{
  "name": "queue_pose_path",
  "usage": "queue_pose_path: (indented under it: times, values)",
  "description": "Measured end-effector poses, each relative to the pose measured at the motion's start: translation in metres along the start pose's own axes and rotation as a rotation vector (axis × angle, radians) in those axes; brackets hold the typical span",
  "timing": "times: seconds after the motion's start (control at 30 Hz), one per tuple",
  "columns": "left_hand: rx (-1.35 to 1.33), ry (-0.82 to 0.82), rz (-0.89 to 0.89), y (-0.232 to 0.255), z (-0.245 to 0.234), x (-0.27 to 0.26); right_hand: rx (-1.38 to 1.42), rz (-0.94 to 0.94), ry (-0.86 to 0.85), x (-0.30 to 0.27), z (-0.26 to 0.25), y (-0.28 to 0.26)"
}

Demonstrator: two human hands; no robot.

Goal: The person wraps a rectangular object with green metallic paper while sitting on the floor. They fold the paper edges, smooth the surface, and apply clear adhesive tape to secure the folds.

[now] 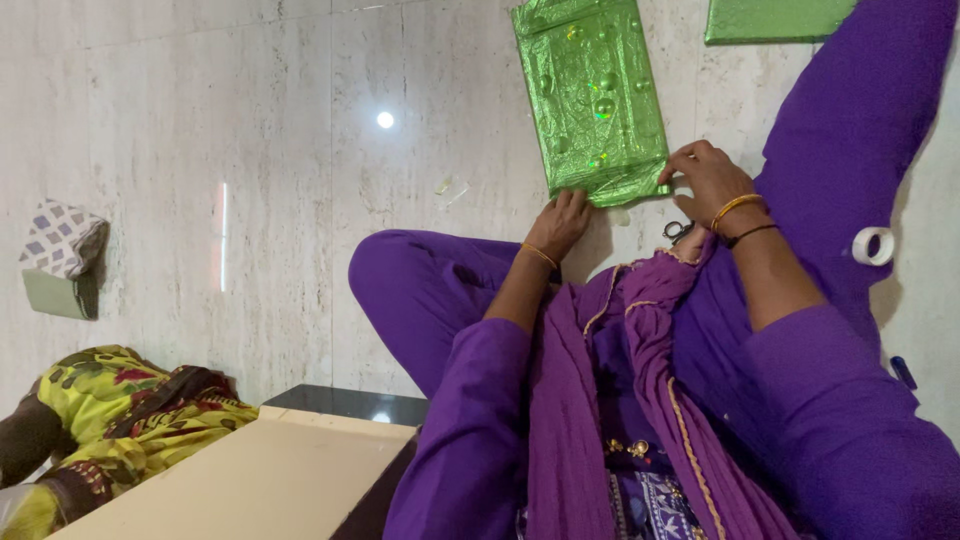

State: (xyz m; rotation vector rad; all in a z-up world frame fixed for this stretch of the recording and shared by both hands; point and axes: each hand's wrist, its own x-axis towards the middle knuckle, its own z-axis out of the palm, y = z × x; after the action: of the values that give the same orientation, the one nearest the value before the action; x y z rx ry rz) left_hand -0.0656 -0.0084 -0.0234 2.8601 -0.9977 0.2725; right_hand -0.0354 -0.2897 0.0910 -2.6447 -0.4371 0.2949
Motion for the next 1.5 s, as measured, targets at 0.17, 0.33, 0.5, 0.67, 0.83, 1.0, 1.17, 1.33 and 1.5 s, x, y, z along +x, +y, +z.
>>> queue_pose_path:
  times: [0.17,0.33,0.5,0.67,0.83,1.0,1.17,1.33,1.5]
  values:
    - [-0.247,0.124,-0.169,-0.004,-0.007,0.004,0.011,-0.204,0.067,0.003,0.002,-0.017]
    - [-0.478,0.074,-0.426,-0.017,-0.029,0.012,-0.102,-0.195,0.069,0.007,0.012,-0.016]
    - [-0.699,0.015,-0.531,-0.043,-0.038,0.024,-0.086,-0.066,0.068,0.021,0.019,-0.002]
    - [-0.858,-0.041,-0.606,-0.059,-0.025,0.031,-0.079,-0.078,0.093,0.030,0.017,-0.005]
    - [-0.873,-0.131,-0.645,-0.071,-0.004,0.039,-0.032,-0.032,0.123,0.034,0.015,-0.009]
    - [-1.084,-0.114,-0.658,-0.080,-0.002,0.023,0.084,0.101,0.082,0.041,0.018,-0.002]
    - [-1.343,-0.053,-0.599,-0.081,-0.025,0.001,0.091,0.128,0.101,0.043,0.026,0.002]
    - [-1.145,-0.133,-0.496,-0.078,-0.040,0.004,0.073,0.135,0.116,0.044,0.030,0.005]
    - [-1.231,-0.041,-0.558,-0.082,-0.017,0.002,0.065,0.128,0.136,0.045,0.030,0.003]
